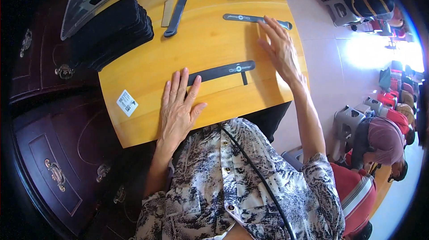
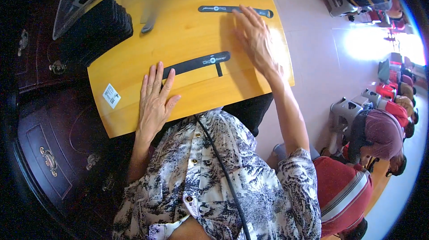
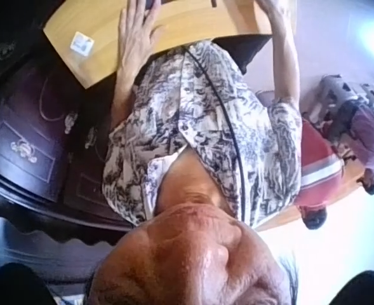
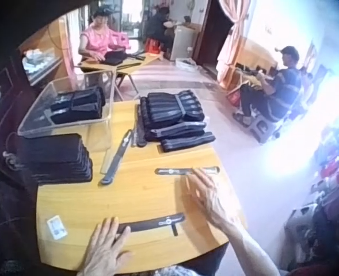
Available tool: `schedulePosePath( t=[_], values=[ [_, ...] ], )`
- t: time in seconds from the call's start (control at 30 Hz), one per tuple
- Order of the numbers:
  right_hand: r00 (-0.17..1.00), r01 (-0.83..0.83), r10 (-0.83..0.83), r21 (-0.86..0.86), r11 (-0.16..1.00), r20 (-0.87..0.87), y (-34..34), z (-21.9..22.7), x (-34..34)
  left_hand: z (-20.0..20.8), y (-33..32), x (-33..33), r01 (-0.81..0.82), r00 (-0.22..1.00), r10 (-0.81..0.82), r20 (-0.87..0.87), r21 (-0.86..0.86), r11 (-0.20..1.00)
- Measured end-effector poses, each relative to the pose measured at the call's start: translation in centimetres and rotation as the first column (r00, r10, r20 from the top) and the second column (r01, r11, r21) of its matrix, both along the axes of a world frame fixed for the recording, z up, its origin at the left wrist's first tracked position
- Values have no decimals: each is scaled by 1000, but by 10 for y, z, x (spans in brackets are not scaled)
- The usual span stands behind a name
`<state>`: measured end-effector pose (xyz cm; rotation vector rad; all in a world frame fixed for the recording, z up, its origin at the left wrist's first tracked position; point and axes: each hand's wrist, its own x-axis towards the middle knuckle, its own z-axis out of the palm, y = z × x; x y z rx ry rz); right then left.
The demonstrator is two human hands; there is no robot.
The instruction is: Manual assembly and inspection of plastic strap components at a workstation.
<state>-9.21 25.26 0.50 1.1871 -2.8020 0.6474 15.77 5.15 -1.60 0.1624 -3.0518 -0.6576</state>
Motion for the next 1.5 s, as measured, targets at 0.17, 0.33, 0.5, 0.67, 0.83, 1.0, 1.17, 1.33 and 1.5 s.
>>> schedulePosePath(
  t=[0.17, 0.33, 0.5, 0.67, 0.83, 1.0, 1.17, 1.33, 1.5],
  values=[
    [985, 35, -19, 88, 995, -172, 0, -8, -40, 1, 3, -2, -1, 1000, 0, -12, -12, 1000],
    [996, 51, -42, 121, 991, -79, 0, 10, -47, 3, -2, -2, -81, 969, 139, -205, 270, 960],
    [991, 25, -31, 53, 998, 130, 7, 39, -26, 24, 1, 1, -92, 923, 243, -299, 441, 893],
    [435, 386, 104, -289, 876, 895, 14, 54, 40, 32, 22, -2, -29, 941, 298, -159, 841, 541],
    [193, 636, 282, -338, 693, 940, 0, 37, 91, 36, 36, -6, -234, 946, 196, 260, 961, -145],
    [152, 706, 295, -313, 635, 943, -7, 19, 110, 33, 32, 2, -288, 920, 242, 310, 950, -121],
    [115, 754, 290, -274, 597, 950, -14, 16, 117, 23, 28, 11, -332, 862, 366, 351, 936, -117],
    [270, 791, 296, -386, 474, 916, 3, 13, 105, 20, 9, 23, -361, 845, 433, 314, 932, 27],
    [320, 612, 94, -281, 739, 943, 14, 30, 104, 17, -4, 26, -340, 816, 536, 216, 930, 143]
  ],
)
